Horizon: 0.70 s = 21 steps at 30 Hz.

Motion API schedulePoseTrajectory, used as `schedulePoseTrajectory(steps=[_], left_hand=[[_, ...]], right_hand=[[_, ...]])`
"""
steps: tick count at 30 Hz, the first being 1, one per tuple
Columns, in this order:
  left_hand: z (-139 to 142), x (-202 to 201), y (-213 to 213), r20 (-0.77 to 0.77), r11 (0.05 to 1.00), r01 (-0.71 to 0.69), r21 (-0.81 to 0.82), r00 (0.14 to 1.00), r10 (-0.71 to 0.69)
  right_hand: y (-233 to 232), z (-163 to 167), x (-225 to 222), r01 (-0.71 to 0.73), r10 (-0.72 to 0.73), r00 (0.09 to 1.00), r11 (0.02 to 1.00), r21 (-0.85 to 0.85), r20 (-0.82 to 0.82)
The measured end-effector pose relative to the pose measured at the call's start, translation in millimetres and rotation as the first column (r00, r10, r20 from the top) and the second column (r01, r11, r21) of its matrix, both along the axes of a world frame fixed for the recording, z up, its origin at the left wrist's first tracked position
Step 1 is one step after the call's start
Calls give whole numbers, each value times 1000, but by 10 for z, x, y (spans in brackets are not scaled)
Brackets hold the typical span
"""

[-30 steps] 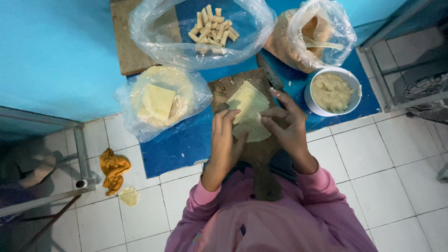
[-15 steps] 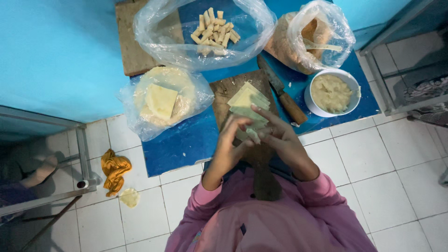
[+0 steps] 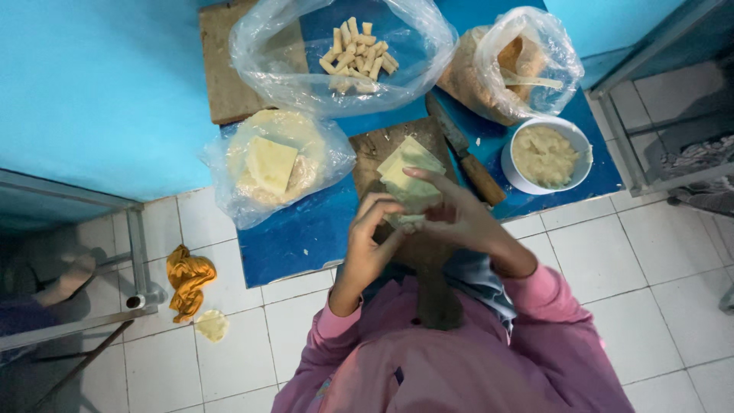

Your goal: The person sits on the floor and assembles filled dough snacks, placing a slice of cheese and a spoonful of filling onto flattened dough pieces and folding them over on a wooden board. Finished pieces are set aside as the person works through the dough pieces one at a time.

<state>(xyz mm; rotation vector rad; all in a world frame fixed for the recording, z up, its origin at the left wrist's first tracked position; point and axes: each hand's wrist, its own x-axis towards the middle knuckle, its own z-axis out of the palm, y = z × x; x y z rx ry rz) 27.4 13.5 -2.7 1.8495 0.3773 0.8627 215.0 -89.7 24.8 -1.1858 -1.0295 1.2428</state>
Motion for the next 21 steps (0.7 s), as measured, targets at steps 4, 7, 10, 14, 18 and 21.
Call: schedulePoseTrajectory(steps=[4,7,10,14,18,21], left_hand=[[-28,0,0,3,993,-114,24,994,114],[-55,15,-7,-25,988,-155,26,987,156],[-83,17,-41,-18,969,-203,139,978,208],[-122,12,-94,-129,863,-310,399,913,388],[-169,12,-193,-219,799,-318,510,850,479],[-197,52,-240,-218,778,-336,531,833,509]], right_hand=[[247,415,459,-82,334,642,925,-371,690],[557,667,671,9,-52,877,996,91,478],[596,781,726,124,-547,494,813,569,675],[462,737,886,203,-652,175,757,621,738],[227,561,1316,382,-445,-253,769,512,859],[195,366,1579,459,-283,-328,786,414,901]])
